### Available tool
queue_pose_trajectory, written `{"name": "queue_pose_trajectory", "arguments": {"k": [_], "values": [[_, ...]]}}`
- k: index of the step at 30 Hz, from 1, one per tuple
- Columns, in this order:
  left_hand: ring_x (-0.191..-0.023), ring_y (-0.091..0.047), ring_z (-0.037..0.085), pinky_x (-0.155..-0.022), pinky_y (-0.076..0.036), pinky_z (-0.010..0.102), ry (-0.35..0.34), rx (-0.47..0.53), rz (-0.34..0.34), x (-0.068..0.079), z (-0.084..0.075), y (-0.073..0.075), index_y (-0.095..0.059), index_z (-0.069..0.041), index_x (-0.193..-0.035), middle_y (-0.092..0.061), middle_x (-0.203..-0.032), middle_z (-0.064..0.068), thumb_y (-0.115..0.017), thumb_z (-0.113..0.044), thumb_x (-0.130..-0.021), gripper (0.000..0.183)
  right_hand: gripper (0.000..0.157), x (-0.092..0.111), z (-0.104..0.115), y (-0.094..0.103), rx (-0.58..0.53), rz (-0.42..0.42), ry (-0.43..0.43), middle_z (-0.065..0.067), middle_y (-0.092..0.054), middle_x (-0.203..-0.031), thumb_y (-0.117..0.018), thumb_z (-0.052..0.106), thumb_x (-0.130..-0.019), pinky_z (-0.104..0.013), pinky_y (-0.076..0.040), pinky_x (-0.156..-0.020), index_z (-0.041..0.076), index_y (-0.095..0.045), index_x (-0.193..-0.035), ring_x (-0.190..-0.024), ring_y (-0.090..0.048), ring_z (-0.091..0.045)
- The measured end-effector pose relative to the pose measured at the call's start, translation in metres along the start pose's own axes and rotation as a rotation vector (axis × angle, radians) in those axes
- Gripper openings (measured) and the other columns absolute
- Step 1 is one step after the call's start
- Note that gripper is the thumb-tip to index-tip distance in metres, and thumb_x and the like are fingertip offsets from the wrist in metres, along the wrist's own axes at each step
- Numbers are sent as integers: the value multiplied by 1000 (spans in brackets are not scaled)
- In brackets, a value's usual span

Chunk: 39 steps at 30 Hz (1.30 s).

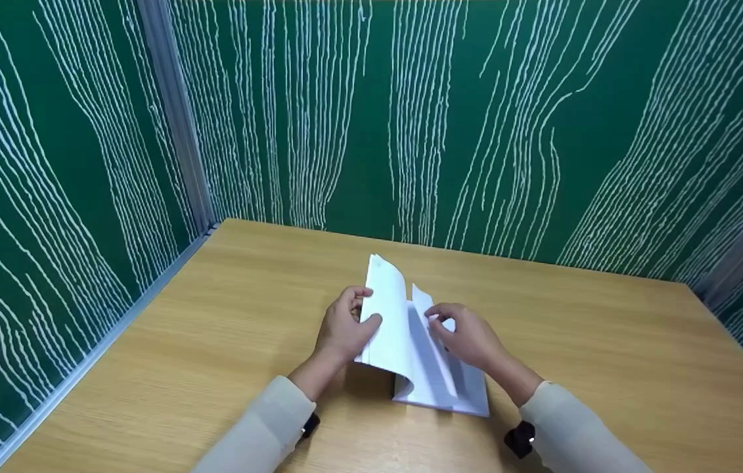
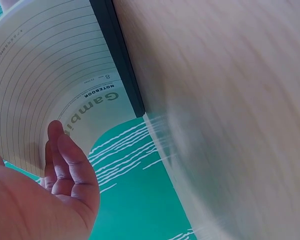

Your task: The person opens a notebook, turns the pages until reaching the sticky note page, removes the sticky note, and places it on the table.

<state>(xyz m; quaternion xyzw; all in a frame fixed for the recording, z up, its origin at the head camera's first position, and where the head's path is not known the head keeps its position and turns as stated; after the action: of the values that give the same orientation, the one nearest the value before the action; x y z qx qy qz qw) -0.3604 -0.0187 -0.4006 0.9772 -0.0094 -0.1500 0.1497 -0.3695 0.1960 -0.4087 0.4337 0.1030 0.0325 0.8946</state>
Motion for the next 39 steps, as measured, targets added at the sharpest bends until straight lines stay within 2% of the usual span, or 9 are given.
{"name": "queue_pose_trajectory", "arguments": {"k": [3, 7, 11, 15, 22, 26, 29, 33, 39], "values": [[-77, -48, 17, -71, -40, 33, -2, 0, 4, 0, 0, 0, -57, -10, -120, -59, -92, 0, -66, -14, -84, 37, 22, 2, 6, -4, 18, 6, 24, -4, -62, -103, -62, 17, -93, -34, -47, -69, 12, -68, -113, -85, -56, -19], [-79, -50, 17, -72, -41, 33, 3, -8, -3, 0, 0, 1, -57, -11, -120, -59, -92, -1, -65, -14, -85, 36, 29, 4, 12, -9, 49, 64, 9, -8, -62, -107, -65, 20, -91, -37, -49, -74, 11, -64, -118, -91, -57, -24], [-83, -51, 17, -75, -43, 34, 2, -12, -9, 0, -2, 1, -57, -11, -120, -60, -95, -1, -65, -15, -85, 36, 42, 9, 13, -16, 105, 162, -54, -10, -63, -109, -66, 29, -91, -39, -51, -74, 8, -58, -126, -90, -59, -22], [-84, -52, 17, -76, -43, 34, 5, -14, -8, 0, -1, 0, -57, -12, -120, -61, -96, -1, -65, -15, -86, 36, 50, 12, 10, -21, 142, 216, -112, -9, -64, -104, -64, 34, -92, -38, -52, -73, 2, -55, -129, -84, -59, -19], [-86, -52, 17, -77, -44, 34, 19, -18, -5, -1, 3, 0, -57, -13, -120, -61, -97, -2, -66, -18, -87, 34, 45, 12, 13, -21, 126, 190, -81, -3, -65, -92, -65, 38, -91, -35, -49, -66, 6, -62, -123, -76, -58, -16], [-89, -53, 17, -77, -45, 33, 42, -12, -6, -1, 4, -1, -58, -15, -121, -61, -101, -1, -66, -28, -90, 34, 47, 12, 17, -22, 98, 203, -64, 0, -63, -89, -65, 41, -90, -33, -48, -63, 11, -61, -126, -74, -57, -15], [-89, -54, 17, -78, -45, 33, 41, -2, -3, -1, 4, -2, -58, -14, -120, -64, -104, -1, -68, -34, -89, 38, 50, 14, 20, -24, 82, 194, -21, 1, -64, -88, -64, 43, -90, -34, -48, -64, 11, -60, -128, -74, -57, -14], [-90, -58, 16, -80, -47, 34, 33, 13, 3, 0, 3, -2, -57, -12, -120, -67, -108, 2, -70, -37, -88, 43, 53, 14, 23, -24, 81, 168, 4, 2, -65, -90, -61, 48, -90, -35, -47, -67, 13, -59, -130, -78, -57, -13], [-96, -62, 18, -80, -52, 32, 60, 14, 15, 0, 3, -2, -55, -15, -123, -65, -117, 5, -72, -37, -86, 47, 57, 13, 27, -26, 73, 170, -11, 2, -65, -101, -57, 54, -91, -36, -48, -73, 19, -56, -135, -89, -57, -16]]}}
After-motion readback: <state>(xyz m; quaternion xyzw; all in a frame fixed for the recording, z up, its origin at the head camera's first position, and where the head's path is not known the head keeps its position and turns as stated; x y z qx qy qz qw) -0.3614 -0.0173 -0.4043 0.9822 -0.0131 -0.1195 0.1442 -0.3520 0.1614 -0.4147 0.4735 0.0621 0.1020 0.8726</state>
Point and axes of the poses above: each hand's wrist, its own x-axis away from the middle knuckle, its own y-axis out of the back of the hand, z = x × y, the point moved 7 cm from there along -x, towards the middle knuckle
